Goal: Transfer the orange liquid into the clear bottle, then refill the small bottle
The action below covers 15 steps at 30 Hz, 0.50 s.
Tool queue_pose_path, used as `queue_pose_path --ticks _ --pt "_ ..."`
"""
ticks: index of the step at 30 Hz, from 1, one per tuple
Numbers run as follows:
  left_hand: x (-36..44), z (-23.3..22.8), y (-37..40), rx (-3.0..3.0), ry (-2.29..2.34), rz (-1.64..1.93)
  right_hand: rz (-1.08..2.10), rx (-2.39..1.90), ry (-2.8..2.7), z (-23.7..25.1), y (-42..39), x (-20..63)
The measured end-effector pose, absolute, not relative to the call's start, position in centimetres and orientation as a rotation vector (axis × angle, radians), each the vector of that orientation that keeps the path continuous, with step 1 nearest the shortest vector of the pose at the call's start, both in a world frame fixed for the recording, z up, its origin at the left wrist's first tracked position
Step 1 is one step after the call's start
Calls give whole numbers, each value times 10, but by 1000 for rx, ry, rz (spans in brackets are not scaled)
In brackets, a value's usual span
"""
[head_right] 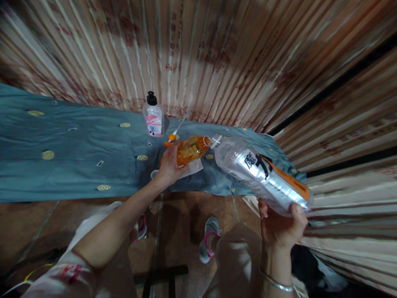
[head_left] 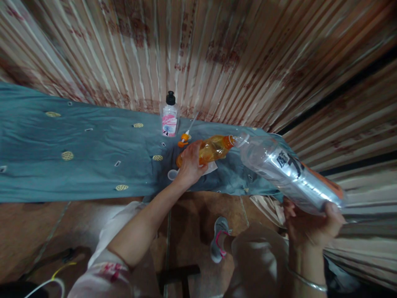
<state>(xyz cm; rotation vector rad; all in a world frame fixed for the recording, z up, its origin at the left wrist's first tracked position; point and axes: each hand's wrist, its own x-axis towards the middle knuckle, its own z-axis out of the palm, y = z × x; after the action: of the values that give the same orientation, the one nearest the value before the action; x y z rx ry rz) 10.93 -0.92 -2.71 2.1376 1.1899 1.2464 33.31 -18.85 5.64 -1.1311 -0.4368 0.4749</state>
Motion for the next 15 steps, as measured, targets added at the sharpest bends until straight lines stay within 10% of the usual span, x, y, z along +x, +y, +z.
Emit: queue_pose_path --ticks 15 --pt "110 -28 -8 2136 1188 1240 480 -1118 -458 56 -189 334"
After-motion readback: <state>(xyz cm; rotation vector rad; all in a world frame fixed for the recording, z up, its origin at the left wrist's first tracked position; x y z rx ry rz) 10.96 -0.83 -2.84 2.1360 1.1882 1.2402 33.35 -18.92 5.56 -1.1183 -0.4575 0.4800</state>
